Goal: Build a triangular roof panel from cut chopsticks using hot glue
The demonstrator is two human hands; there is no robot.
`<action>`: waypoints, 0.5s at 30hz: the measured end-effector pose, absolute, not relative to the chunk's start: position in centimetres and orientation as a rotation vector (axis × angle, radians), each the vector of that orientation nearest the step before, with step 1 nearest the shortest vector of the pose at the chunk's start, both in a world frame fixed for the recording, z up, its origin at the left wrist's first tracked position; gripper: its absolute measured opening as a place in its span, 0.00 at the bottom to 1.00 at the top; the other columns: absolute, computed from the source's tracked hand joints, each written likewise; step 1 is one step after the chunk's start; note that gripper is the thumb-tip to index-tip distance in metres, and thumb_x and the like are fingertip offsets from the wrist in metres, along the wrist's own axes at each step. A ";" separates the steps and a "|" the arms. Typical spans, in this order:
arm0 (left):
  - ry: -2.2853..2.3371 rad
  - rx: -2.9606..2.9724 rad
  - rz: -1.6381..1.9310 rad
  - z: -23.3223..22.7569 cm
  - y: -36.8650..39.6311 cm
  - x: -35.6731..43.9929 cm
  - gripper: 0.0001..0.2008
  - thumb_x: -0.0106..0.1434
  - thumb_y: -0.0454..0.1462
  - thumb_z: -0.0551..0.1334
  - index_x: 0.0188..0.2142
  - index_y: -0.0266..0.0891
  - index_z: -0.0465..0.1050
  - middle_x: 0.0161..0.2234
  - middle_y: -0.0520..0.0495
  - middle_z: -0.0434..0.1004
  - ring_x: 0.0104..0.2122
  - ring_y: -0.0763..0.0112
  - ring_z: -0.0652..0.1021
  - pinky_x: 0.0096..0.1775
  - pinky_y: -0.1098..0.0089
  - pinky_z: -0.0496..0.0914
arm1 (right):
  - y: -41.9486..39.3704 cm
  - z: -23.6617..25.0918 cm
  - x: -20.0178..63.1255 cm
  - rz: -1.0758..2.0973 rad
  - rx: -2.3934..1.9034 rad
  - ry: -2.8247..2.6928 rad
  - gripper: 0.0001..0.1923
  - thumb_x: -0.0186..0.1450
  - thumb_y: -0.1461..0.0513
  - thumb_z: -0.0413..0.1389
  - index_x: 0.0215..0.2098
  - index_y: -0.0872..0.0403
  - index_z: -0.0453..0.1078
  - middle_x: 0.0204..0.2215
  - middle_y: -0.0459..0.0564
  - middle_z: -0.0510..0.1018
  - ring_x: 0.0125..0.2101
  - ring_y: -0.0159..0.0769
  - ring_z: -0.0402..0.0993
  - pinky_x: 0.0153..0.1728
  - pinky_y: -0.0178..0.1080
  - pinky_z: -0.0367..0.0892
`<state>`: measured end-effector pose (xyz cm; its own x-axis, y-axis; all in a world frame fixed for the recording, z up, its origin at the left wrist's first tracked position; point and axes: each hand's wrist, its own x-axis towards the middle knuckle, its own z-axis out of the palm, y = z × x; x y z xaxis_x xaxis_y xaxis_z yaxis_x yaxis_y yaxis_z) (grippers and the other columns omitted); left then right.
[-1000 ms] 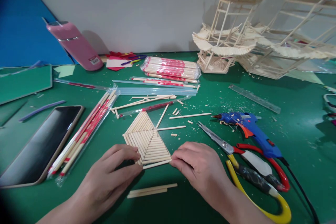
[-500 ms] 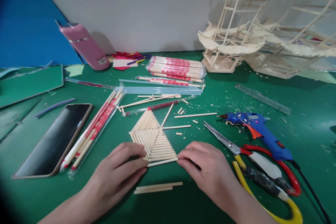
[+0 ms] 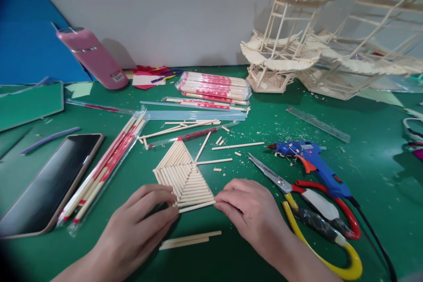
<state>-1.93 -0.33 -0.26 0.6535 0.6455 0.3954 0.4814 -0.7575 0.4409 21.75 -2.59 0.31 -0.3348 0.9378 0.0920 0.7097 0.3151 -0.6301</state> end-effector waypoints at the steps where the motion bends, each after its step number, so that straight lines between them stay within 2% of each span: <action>1: 0.897 2.570 0.787 -0.3 -0.3 -2.0 0.10 0.61 0.28 0.52 0.35 0.38 0.71 0.36 0.45 0.71 0.40 0.67 0.70 0.41 0.67 0.69 | -2.6 0.3 21.8 0.696 -1.454 -2.145 0.09 0.64 0.61 0.50 0.32 0.51 0.73 0.28 0.47 0.75 0.29 0.31 0.71 0.30 0.34 0.65; 15: 0.876 2.577 0.780 -0.3 -0.1 -2.1 0.09 0.62 0.29 0.54 0.37 0.38 0.71 0.36 0.45 0.72 0.41 0.66 0.71 0.41 0.68 0.70 | -2.9 0.4 22.2 0.739 -1.433 -2.072 0.07 0.63 0.64 0.51 0.34 0.52 0.71 0.29 0.48 0.74 0.30 0.31 0.70 0.30 0.34 0.65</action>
<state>-2.15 -0.11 -0.32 0.6649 0.6341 0.3947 0.4660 -0.7652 0.4442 22.23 -2.93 0.41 -0.3124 0.9445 0.1019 0.6665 0.2944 -0.6849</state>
